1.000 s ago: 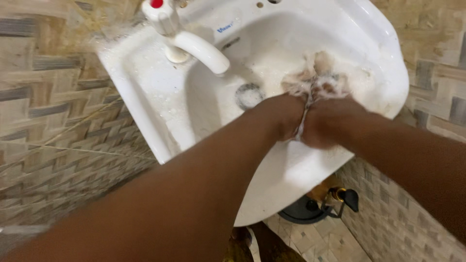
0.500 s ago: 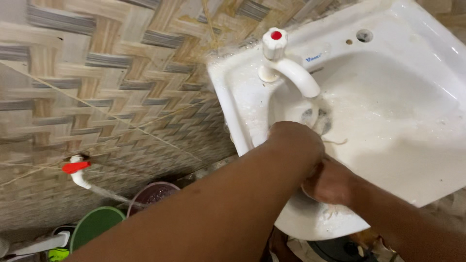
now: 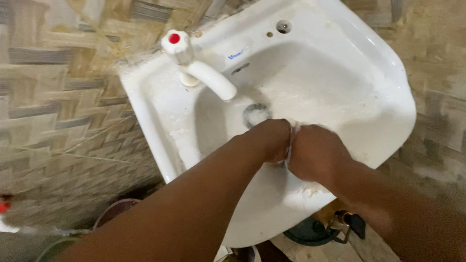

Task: The person wipes a small white sink and the adjacent wall tiles with a cloth and soapy water, then fills an orange bowl from a faucet to rinse the soap away.

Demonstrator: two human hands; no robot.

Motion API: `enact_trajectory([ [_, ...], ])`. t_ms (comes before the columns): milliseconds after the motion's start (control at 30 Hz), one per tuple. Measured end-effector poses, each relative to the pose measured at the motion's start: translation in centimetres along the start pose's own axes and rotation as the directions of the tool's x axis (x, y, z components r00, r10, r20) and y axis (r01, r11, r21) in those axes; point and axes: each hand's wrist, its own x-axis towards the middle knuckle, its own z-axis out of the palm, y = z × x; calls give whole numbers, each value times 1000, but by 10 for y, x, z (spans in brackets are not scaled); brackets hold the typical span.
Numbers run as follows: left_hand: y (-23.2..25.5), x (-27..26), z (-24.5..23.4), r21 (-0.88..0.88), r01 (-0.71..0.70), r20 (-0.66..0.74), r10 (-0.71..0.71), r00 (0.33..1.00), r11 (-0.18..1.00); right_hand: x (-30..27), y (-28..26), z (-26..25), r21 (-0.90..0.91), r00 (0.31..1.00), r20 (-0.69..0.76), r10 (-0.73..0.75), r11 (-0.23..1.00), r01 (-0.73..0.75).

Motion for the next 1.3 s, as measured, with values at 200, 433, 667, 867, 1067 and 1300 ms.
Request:
enact_trajectory([
  [200, 55, 43, -3, 209, -118, -237, 167, 957, 971, -4, 63, -9, -71, 908, -391, -150, 989, 133],
  [433, 62, 75, -19, 68, -7, -350, 30, 936, 998, 1, 110, -4, -119, 645, -691, -325, 932, 342],
  [667, 39, 36, -31, 34, 140, -355, -118, 928, 990, 47, 71, -6, -197, 875, -426, -228, 968, 156],
  [867, -6, -45, -44, 142, 226, -333, -168, 928, 964, 46, -7, 33, -384, 852, 75, -519, 773, 505],
  [1067, -15, -76, -48, 424, 158, 111, -224, 968, 892, 11, -35, 32, -112, 905, 53, -421, 899, 424],
  [1300, 7, -55, -29, 291, 109, 179, -166, 970, 950, -36, -7, -3, 171, 997, 71, -4, 985, -8],
])
